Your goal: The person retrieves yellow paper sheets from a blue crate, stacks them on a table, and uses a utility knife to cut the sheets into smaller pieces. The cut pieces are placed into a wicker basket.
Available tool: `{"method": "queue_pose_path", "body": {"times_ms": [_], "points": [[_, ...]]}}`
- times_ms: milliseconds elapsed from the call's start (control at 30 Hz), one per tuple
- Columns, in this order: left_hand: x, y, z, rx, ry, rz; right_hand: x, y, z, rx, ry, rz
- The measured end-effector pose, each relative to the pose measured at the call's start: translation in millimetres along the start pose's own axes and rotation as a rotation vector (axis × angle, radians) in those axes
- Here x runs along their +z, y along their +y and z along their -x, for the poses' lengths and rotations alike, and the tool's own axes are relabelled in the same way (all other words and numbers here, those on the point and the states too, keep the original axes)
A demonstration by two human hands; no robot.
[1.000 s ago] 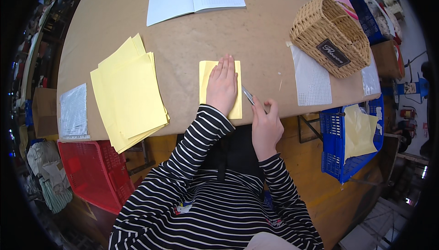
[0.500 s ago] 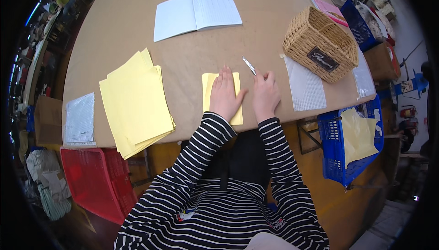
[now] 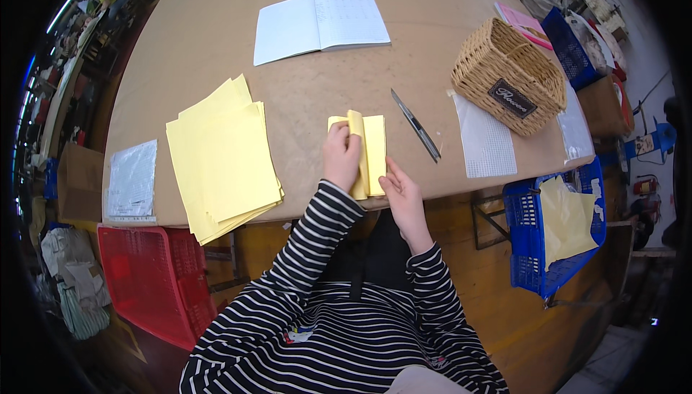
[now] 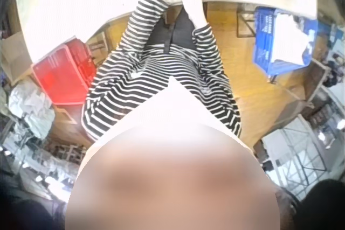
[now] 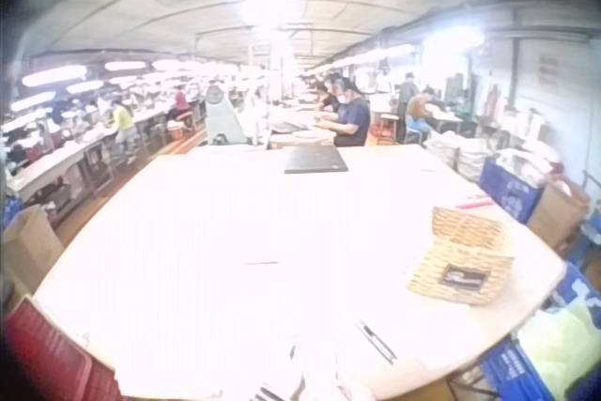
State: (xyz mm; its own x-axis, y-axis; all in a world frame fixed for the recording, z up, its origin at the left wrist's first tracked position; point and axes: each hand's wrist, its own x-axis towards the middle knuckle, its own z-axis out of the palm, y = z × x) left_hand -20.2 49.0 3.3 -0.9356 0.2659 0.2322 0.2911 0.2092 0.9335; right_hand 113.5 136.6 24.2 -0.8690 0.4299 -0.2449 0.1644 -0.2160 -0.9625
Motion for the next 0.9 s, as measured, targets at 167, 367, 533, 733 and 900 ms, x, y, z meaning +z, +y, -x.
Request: {"method": "queue_pose_path", "body": {"times_ms": [167, 367, 533, 733, 900], "points": [[-42, -2, 18, -0.323, -0.099, 0.329, 5, -1, 9, 0.101, 0.028, -0.103], [-80, 10, 30, -0.294, 0.038, 0.367, -1, -9, 29, 0.06, 0.108, -0.101], [-78, 47, 39, -0.09, -0.156, -0.025, 11, -17, 43, -0.025, 0.056, -0.118], [-67, 89, 58, -0.295, -0.481, -0.166, 13, -19, 47, 0.188, -0.114, -0.505], [-66, 87, 63, -0.26, -0.413, -0.196, 11, -12, 50, 0.237, -0.12, -0.612]]}}
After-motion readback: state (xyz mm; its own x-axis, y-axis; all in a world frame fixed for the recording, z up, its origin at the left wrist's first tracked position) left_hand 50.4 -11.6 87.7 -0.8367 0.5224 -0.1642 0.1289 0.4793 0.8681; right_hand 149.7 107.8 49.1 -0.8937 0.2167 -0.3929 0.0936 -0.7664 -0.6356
